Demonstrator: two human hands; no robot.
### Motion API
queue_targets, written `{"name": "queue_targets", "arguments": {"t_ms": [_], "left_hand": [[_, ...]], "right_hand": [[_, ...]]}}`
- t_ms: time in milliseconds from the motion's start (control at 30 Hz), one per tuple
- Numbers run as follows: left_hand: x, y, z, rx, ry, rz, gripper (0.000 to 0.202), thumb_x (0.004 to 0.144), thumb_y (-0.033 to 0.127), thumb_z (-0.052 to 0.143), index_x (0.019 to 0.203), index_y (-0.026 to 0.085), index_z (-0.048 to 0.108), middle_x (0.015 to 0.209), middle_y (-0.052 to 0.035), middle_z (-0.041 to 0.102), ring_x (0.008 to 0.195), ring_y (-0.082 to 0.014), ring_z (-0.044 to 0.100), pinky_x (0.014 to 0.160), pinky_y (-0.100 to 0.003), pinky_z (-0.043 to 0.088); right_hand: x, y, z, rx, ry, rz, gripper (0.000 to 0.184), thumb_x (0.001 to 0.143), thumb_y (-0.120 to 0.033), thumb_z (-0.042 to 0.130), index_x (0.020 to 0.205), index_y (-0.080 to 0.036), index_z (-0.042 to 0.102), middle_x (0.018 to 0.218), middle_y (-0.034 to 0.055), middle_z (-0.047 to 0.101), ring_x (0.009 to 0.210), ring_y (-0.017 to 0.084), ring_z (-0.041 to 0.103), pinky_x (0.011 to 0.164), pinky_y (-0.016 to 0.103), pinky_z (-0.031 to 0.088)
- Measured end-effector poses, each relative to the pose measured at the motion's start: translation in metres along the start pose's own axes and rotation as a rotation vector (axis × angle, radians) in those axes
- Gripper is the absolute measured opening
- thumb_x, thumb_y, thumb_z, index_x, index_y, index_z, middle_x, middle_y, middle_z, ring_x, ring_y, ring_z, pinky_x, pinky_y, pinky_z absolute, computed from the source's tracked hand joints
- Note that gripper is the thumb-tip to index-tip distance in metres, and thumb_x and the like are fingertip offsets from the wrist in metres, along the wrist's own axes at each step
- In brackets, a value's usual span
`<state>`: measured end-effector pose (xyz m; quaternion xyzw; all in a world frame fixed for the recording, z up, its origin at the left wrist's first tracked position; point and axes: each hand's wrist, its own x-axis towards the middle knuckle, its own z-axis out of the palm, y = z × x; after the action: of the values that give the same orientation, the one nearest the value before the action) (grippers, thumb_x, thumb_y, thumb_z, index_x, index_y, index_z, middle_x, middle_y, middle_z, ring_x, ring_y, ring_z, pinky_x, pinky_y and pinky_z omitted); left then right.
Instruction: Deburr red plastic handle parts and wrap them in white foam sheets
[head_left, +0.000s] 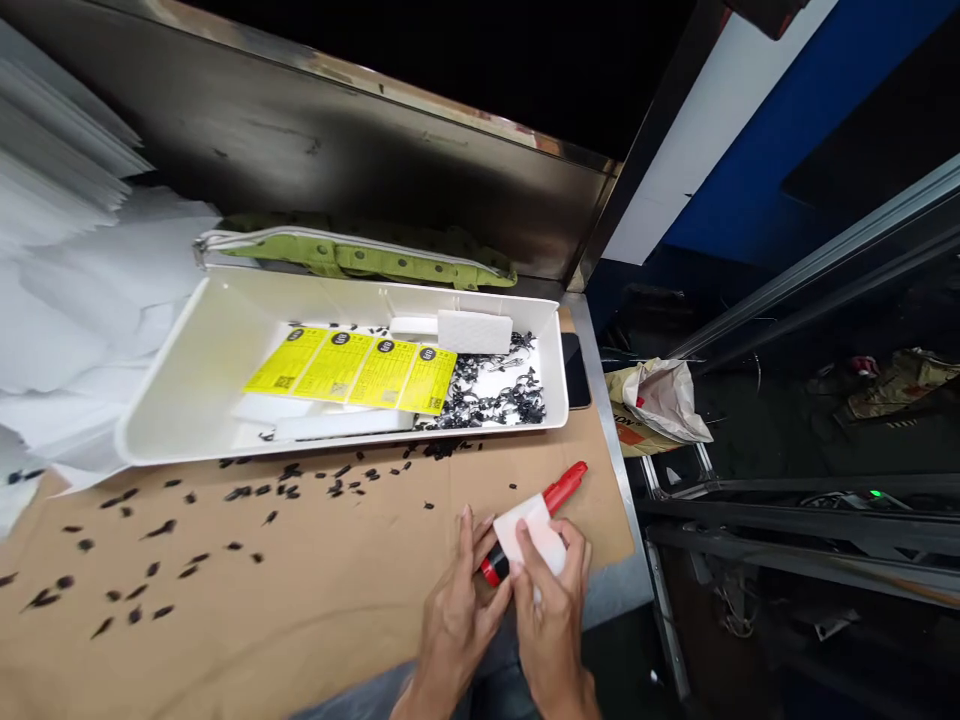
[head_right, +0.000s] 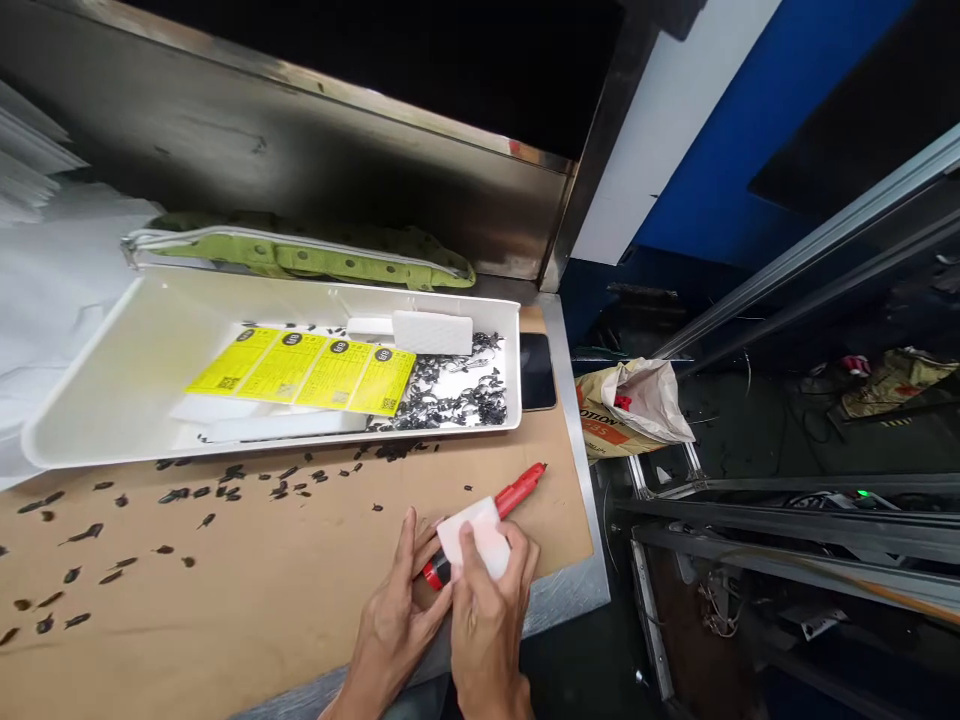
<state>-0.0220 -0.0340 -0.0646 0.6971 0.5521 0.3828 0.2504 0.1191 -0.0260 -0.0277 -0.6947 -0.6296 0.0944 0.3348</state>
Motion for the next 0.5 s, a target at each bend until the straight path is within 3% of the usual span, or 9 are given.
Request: {"name": "queue_targets", "arguments": {"t_ms": [133, 200, 333, 500], "left_hand": [[0.002, 0.0, 0.0, -0.01, 0.023, 0.023, 0.081, 0.098, 0.04, 0.052, 0.159, 0.018, 0.003, 0.117, -0.0158, 0.075, 0.118, -0.027, 0.067, 0.094, -0.042, 0.058], [0.001, -0.001, -0.001, -0.001, 0.014, 0.02, 0.081, 0.098, 0.041, 0.05, 0.159, 0.018, 0.002, 0.116, -0.0167, 0.075, 0.117, -0.028, 0.067, 0.092, -0.043, 0.059], [0.001, -0.002, -0.002, 0.027, -0.013, 0.0, 0.079, 0.099, 0.045, 0.047, 0.159, 0.019, 0.003, 0.12, -0.0204, 0.073, 0.114, -0.03, 0.068, 0.087, -0.044, 0.061], [0.002, -0.003, -0.002, 0.013, 0.008, 0.008, 0.084, 0.097, 0.048, 0.051, 0.159, 0.018, 0.003, 0.119, -0.0216, 0.073, 0.113, -0.0306, 0.069, 0.09, -0.047, 0.059]], "right_hand": [[0.0, 0.002, 0.001, 0.022, 0.087, 0.062, 0.037, 0.099, -0.022, 0.047, 0.131, -0.026, 0.065, 0.121, 0.0136, 0.049, 0.112, 0.029, 0.049, 0.095, 0.05, 0.047], [-0.002, -0.001, 0.001, 0.042, 0.119, 0.098, 0.038, 0.098, -0.021, 0.048, 0.132, -0.025, 0.064, 0.121, 0.0131, 0.049, 0.113, 0.028, 0.049, 0.096, 0.049, 0.046], [0.002, -0.003, 0.002, 0.112, 0.006, 0.085, 0.043, 0.097, -0.017, 0.047, 0.134, -0.033, 0.062, 0.122, 0.0092, 0.052, 0.109, 0.024, 0.052, 0.091, 0.039, 0.049], [0.01, 0.003, -0.001, 0.062, 0.106, 0.194, 0.04, 0.096, -0.022, 0.047, 0.132, -0.023, 0.064, 0.122, 0.0136, 0.049, 0.117, 0.03, 0.048, 0.099, 0.05, 0.045]]}}
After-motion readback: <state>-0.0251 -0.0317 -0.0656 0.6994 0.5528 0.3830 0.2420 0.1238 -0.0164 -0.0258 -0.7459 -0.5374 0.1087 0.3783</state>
